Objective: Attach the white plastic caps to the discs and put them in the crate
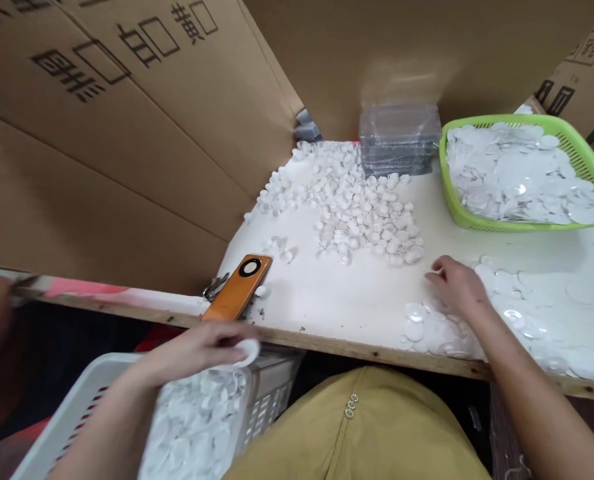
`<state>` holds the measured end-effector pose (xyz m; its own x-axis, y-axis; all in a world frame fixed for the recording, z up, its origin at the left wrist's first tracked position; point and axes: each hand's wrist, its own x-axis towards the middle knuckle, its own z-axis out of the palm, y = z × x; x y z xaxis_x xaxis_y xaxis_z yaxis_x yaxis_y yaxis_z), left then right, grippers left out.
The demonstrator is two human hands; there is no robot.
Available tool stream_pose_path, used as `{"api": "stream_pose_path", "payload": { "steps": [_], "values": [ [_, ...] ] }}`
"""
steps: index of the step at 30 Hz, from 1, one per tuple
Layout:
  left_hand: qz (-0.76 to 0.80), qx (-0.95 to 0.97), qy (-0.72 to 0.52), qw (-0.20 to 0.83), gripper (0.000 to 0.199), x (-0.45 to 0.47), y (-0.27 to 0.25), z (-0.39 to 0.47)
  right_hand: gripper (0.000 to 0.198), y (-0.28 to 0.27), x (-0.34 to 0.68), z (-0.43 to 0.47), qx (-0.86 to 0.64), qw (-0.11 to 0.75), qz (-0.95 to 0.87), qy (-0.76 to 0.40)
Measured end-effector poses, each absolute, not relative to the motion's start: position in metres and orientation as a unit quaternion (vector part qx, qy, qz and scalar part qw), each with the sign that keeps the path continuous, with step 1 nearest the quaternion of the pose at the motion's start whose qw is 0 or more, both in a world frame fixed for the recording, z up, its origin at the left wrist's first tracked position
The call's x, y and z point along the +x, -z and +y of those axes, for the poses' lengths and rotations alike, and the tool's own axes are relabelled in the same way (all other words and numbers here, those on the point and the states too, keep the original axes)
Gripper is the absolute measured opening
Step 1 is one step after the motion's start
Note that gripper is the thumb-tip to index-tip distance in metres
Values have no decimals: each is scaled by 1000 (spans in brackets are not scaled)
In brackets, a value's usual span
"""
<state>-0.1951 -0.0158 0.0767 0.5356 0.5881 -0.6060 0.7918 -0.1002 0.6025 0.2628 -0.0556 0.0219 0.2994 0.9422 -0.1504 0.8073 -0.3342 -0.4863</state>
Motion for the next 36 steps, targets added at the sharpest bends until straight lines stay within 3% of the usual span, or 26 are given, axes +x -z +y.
{"api": "stream_pose_path", "payload": {
  "steps": [3, 5, 11, 14, 17, 22, 26, 29, 36],
  "values": [
    [615, 672, 230, 342, 32, -274, -84, -38, 34, -10, 296, -64, -786, 92, -596, -137],
    [661, 663, 224, 271, 32, -288, -83, -45, 39, -2, 302, -66, -771, 71, -622, -120],
    [588, 764, -111, 242, 30, -157, -53, -13, 30, -1, 292, -63, -755, 39, -652, -61],
    [509, 796, -200, 261, 31, -78, -27, 18, 28, -10, 287, -62, -757, 86, -644, -65],
    [477, 811, -219, 258, 37, -33, -5, 37, 22, -19, 276, -66, -763, 192, -595, -167],
    [435, 792, -254, 344, 23, -19, 8, 29, 28, -21, 233, -68, -670, 340, -493, -439],
    [426, 759, -255, 422, 22, -18, 12, 10, 32, -15, 190, -52, -609, 357, -465, -534],
    [429, 744, -261, 441, 36, -17, 14, 5, 33, -10, 164, -36, -594, 367, -437, -567],
    [421, 750, -236, 451, 48, -20, 10, 7, 26, -3, 141, -17, -631, 305, -439, -562]
  ]
}}
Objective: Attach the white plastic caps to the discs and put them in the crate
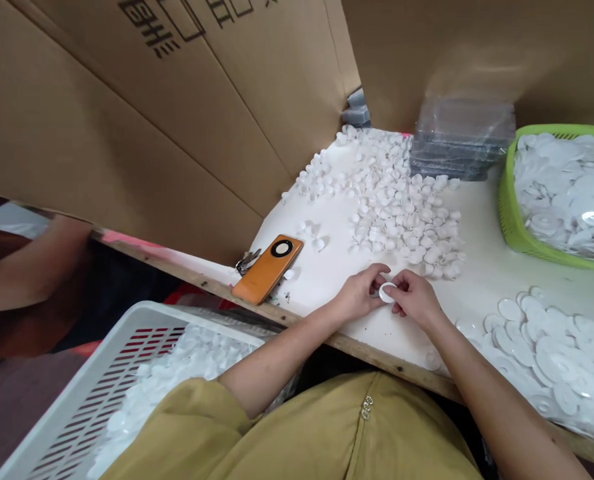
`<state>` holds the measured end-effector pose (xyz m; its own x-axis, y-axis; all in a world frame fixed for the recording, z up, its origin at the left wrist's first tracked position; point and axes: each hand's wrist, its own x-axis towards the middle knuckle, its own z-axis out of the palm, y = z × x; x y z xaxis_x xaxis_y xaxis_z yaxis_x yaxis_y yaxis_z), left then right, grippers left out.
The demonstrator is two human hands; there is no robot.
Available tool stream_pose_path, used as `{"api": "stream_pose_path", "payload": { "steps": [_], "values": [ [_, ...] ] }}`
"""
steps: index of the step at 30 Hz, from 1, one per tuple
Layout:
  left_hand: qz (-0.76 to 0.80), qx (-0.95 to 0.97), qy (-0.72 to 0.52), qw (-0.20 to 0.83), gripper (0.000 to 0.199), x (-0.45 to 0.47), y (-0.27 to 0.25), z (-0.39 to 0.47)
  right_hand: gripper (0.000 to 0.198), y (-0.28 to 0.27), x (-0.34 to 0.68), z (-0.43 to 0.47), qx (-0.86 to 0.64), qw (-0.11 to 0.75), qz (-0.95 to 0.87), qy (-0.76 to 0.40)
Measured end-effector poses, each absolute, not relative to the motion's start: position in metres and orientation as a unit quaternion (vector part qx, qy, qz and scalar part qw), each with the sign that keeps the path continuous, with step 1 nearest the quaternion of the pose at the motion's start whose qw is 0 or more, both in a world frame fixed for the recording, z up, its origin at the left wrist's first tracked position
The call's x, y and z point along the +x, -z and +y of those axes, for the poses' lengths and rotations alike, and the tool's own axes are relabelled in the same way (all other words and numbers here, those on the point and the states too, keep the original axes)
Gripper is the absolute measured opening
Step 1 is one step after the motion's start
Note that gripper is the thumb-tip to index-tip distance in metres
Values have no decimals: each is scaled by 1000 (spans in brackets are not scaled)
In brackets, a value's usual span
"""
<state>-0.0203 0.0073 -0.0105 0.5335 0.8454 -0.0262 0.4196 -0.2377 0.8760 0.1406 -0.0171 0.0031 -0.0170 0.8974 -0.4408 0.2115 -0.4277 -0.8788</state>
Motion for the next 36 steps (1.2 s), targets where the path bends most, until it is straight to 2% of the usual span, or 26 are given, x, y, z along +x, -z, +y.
{"api": "stream_pose_path", "payload": {
  "steps": [5, 8, 13, 17, 22, 25, 28, 30, 33, 36],
  "values": [
    [398, 747, -226, 483, 55, -26, 5, 9, 26, -8, 143, -13, -658, 270, -441, -548],
    [396, 734, -220, 507, 62, -27, 1, 13, 25, -12, 144, -7, -674, 217, -446, -547],
    [433, 745, -153, 484, 51, -18, -6, 20, 19, -16, 142, 4, -683, 126, -454, -558],
    [451, 762, -127, 448, 50, -13, -9, 21, 18, -17, 145, 10, -679, 93, -464, -561],
    [455, 791, -117, 393, 29, -10, -7, 12, 20, -11, 147, 0, -672, 144, -485, -540],
    [424, 809, -128, 387, 34, -15, -10, -2, 22, -11, 135, -20, -634, 210, -486, -563],
    [426, 812, -121, 381, 33, -52, -29, -18, 24, -22, 134, -41, -574, 234, -522, -587],
    [464, 801, -88, 368, 32, -102, -48, -29, 27, -30, 157, -52, -584, 240, -581, -513],
    [535, 763, 63, 356, 31, -198, -77, -49, 33, -30, 232, -66, -702, 235, -613, -276],
    [644, 677, 226, 276, 32, -273, -90, -69, 42, -13, 318, -79, -776, 161, -606, -68]
  ]
}}
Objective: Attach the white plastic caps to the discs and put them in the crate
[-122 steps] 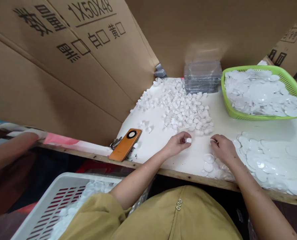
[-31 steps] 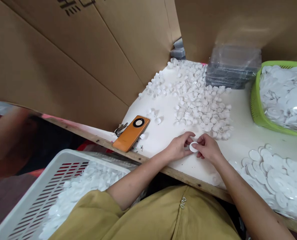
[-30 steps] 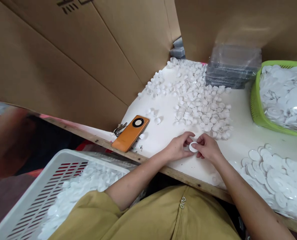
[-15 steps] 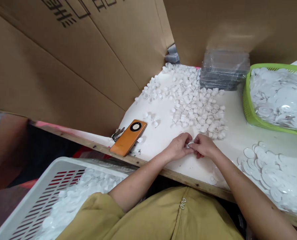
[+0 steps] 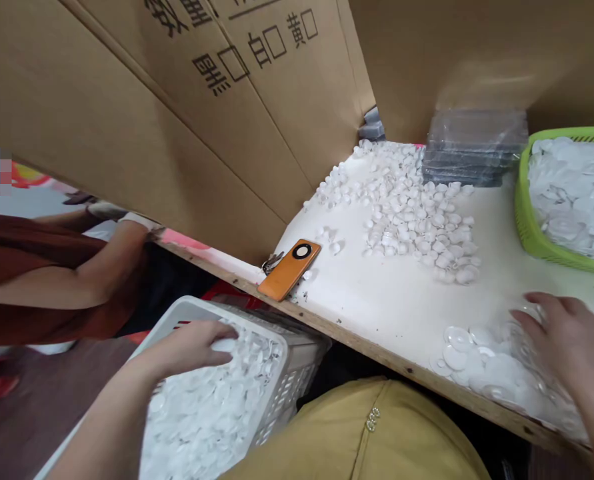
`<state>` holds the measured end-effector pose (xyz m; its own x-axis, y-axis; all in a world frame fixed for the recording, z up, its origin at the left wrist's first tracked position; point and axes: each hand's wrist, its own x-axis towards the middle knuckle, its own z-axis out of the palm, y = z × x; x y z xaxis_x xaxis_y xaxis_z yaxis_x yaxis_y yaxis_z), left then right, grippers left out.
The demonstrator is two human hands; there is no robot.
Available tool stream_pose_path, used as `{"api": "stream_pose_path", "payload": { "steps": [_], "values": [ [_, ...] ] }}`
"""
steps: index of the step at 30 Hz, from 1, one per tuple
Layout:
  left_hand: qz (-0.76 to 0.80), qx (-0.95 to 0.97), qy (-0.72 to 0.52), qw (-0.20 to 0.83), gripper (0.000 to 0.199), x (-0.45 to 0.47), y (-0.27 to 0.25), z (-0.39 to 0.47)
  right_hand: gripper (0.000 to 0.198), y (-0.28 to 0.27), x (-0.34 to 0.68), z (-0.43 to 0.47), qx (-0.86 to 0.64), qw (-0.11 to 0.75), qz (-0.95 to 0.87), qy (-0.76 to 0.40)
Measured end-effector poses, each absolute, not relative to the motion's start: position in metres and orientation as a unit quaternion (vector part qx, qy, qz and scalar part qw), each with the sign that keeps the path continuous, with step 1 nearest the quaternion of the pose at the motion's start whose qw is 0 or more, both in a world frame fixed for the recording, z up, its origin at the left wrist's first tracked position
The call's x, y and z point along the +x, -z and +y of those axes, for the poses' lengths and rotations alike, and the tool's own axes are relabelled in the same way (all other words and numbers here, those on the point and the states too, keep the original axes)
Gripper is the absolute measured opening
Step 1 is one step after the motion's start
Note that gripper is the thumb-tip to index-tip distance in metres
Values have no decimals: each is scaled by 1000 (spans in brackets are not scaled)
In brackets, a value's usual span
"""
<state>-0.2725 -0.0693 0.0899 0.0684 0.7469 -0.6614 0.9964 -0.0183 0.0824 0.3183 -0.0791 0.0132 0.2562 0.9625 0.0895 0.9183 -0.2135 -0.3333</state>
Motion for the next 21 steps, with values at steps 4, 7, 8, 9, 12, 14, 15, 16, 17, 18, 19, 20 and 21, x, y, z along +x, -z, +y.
{"api": "stream_pose_path", "payload": {
  "steps": [4, 7, 8, 9, 12, 14, 15, 16, 17, 18, 19, 20, 21],
  "values": [
    [653, 685, 218, 239, 40, -280, -86, -68, 49, 11, 367, -90, -823, 99, -551, -98],
    [661, 718, 75, 204, 38, -227, -79, -34, 31, 16, 352, -88, -797, 136, -575, -124],
    [674, 715, 30, 183, 39, -205, -77, -18, 27, 16, 345, -86, -787, 149, -585, -123],
    [689, 707, -3, 156, 40, -183, -74, -1, 25, 15, 339, -84, -782, 157, -591, -122],
    [707, 701, -5, 93, 43, -126, -63, 46, 33, 12, 333, -83, -788, 163, -588, -88],
    [700, 708, 34, 87, 44, -103, -54, 68, 37, 11, 339, -87, -797, 151, -582, -56],
    [696, 711, 49, 91, 44, -96, -49, 75, 37, 11, 342, -89, -801, 140, -580, -50],
    [691, 714, 56, 96, 42, -92, -45, 79, 37, 11, 344, -91, -802, 130, -581, -55],
    [686, 719, 58, 99, 38, -89, -41, 81, 37, 10, 346, -93, -800, 123, -583, -72],
    [681, 723, 57, 99, 35, -89, -38, 81, 35, 9, 346, -94, -796, 121, -585, -94],
    [678, 726, 56, 99, 32, -89, -35, 79, 34, 8, 344, -93, -794, 124, -585, -115],
    [675, 729, 54, 99, 30, -91, -33, 77, 33, 6, 341, -92, -793, 131, -581, -129],
    [671, 733, 50, 99, 29, -92, -31, 73, 31, 5, 337, -90, -794, 139, -575, -140]
  ]
}}
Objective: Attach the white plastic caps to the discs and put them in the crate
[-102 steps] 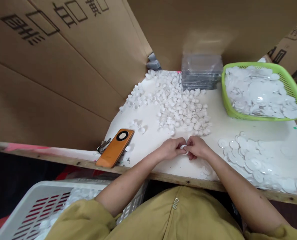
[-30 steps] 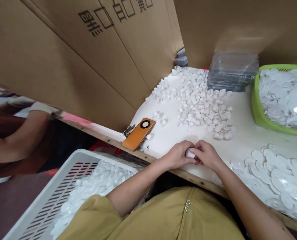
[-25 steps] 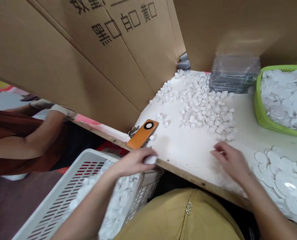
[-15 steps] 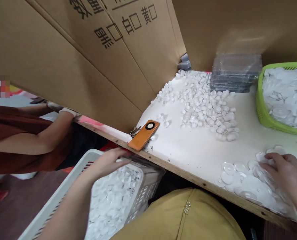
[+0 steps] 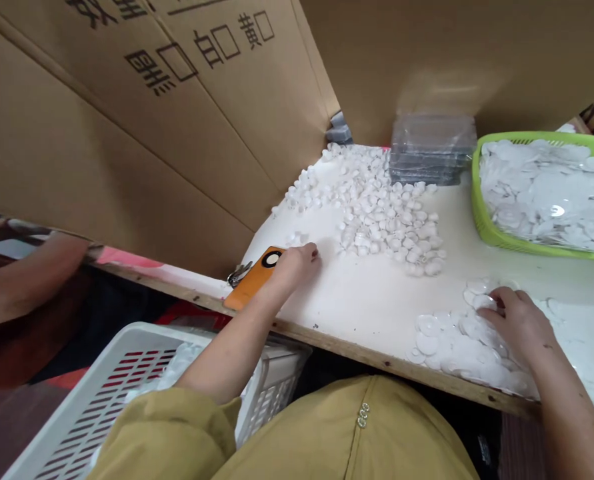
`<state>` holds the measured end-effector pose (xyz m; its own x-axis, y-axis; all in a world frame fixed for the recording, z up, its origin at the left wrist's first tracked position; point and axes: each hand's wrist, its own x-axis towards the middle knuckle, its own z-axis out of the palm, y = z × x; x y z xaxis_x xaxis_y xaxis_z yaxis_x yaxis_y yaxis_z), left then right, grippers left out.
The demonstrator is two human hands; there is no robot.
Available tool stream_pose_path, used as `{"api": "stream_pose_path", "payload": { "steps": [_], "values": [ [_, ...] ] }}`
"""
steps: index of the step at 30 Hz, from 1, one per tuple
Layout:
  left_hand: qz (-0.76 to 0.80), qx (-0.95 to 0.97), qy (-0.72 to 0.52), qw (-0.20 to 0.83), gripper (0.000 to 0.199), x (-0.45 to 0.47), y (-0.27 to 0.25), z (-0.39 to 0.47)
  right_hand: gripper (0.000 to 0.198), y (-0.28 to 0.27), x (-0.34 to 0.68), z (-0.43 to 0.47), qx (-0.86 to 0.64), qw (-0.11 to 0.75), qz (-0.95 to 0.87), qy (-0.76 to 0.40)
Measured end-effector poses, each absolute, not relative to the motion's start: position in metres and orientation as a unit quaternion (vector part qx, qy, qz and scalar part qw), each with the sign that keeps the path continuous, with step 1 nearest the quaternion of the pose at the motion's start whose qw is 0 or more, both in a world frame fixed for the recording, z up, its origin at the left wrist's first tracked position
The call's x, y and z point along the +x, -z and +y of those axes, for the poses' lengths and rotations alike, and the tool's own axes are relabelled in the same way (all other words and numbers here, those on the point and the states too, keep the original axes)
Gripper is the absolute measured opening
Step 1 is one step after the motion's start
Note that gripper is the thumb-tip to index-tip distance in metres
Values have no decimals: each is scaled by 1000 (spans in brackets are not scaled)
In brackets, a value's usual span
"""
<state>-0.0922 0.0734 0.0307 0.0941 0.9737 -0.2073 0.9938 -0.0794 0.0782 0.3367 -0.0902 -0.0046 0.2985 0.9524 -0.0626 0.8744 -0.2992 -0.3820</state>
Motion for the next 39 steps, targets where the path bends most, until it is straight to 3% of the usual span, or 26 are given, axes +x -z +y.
{"api": "stream_pose_path", "payload": {
  "steps": [5, 10, 12, 15, 17, 19, 22, 26, 29, 34, 37, 39],
  "values": [
    [639, 758, -34, 125, 24, -97, -22, 53, 26, -2, 310, -75, -785, 157, -577, -159],
    [597, 762, -136, 209, 4, -97, -15, 38, 23, -6, 281, -64, -764, 190, -592, -173],
    [590, 729, -185, 294, 8, -92, -16, 31, 24, -6, 274, -62, -767, 208, -577, -189],
    [533, 606, -260, 530, 20, -75, -18, 17, 26, 1, 271, -64, -768, 261, -551, -199],
    [478, 528, -254, 654, 28, -57, -18, 7, 32, 6, 274, -66, -766, 304, -531, -198],
    [455, 504, -206, 705, 27, -38, -17, -1, 34, 10, 278, -68, -767, 329, -516, -193],
    [483, 580, -124, 644, 18, -13, -13, -5, 31, 9, 283, -70, -767, 345, -513, -171],
    [514, 771, -62, 369, 23, -2, -10, -1, 31, 5, 283, -69, -776, 341, -509, -149],
    [525, 805, -71, 266, 22, -11, -8, 2, 29, 5, 281, -69, -772, 349, -502, -175],
    [487, 798, -156, 318, 23, -37, -7, -6, 32, -1, 280, -67, -710, 461, -430, -313],
    [438, 797, -159, 385, 45, -44, -7, -11, 37, -17, 274, -66, -645, 498, -413, -407],
    [419, 799, -160, 399, 57, -42, -5, -12, 37, -29, 263, -65, -626, 478, -424, -447]
  ]
}}
